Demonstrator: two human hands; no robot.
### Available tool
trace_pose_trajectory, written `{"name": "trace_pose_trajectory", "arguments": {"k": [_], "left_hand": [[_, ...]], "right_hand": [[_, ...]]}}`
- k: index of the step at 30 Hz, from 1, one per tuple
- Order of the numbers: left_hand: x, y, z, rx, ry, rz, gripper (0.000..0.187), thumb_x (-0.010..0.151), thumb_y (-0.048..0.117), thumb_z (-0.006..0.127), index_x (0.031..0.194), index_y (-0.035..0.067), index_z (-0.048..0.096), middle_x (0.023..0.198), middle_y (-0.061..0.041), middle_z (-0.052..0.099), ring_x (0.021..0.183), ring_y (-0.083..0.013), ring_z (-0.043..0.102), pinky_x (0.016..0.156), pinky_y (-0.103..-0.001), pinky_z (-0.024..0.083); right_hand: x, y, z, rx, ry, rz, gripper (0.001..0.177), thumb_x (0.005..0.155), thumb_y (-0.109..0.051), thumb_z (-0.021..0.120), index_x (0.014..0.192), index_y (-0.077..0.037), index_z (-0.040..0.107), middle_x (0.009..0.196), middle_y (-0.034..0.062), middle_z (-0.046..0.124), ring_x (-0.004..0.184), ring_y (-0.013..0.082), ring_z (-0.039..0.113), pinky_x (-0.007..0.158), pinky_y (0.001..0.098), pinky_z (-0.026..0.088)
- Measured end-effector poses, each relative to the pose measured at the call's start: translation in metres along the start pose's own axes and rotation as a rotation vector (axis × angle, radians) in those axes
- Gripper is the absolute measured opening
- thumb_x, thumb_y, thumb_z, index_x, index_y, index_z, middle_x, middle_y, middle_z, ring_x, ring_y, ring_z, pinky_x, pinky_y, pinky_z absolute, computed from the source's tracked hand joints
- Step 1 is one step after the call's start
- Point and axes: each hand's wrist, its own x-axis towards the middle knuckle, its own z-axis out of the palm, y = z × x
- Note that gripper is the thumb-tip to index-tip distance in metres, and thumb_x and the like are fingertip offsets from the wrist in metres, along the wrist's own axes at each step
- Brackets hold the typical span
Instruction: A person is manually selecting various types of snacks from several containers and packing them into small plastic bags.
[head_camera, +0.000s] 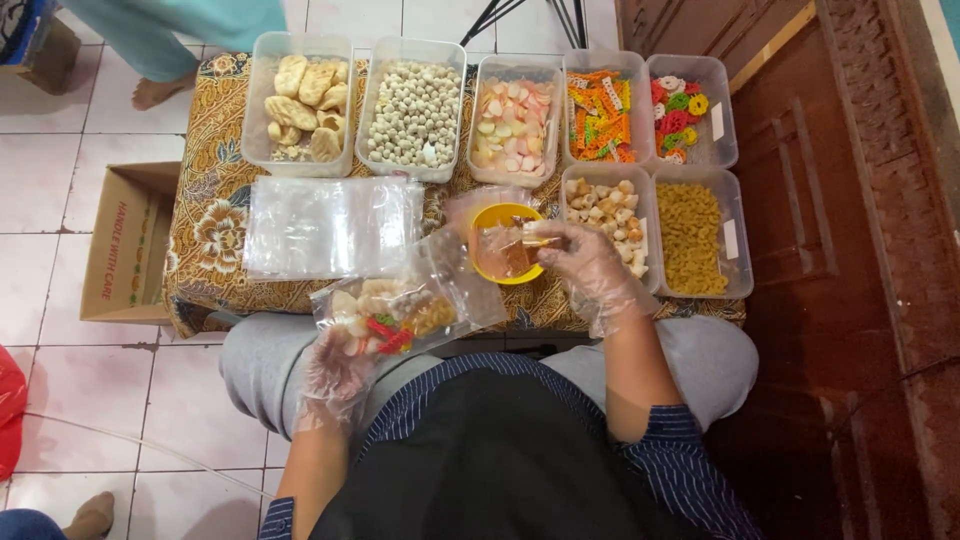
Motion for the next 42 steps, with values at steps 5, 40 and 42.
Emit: {"name": "trace_pose_trajectory", "arguments": {"k": [5,40,42], "left_hand": [[0.011,-0.009,-0.009,0.071,-0.096,-0.015,0.037,0.093,0.034,0.066,0.117,0.006,0.070,0.113,-0.021,0.074,0.096,-0.0521,0.070,0.082,-0.068,0.057],[-0.054,-0.059,0.143,0.282,-0.274,0.154,0.050,0.085,0.012,0.069,0.132,0.024,0.059,0.122,-0.018,0.069,0.106,-0.0349,0.069,0.077,-0.066,0.060],[-0.054,-0.062,0.143,0.251,-0.281,0.154,0.050,0.085,0.012,0.070,0.132,0.023,0.059,0.123,-0.018,0.068,0.106,-0.0355,0.069,0.076,-0.068,0.060]], "right_hand": [[0.004,0.020,-0.020,-0.365,0.051,-0.381,0.013,0.087,-0.008,0.080,0.099,-0.008,0.075,0.121,0.0172,0.055,0.110,0.0289,0.061,0.097,0.0396,0.054],[-0.007,0.041,0.042,0.092,0.093,0.101,0.027,0.071,0.000,0.089,0.090,-0.004,0.072,0.084,0.0062,0.070,0.067,0.0163,0.071,0.059,0.0298,0.064],[-0.015,0.019,0.046,0.067,0.085,0.140,0.025,0.073,-0.002,0.090,0.092,-0.005,0.073,0.084,0.0099,0.072,0.065,0.0196,0.072,0.057,0.0329,0.065]]}}
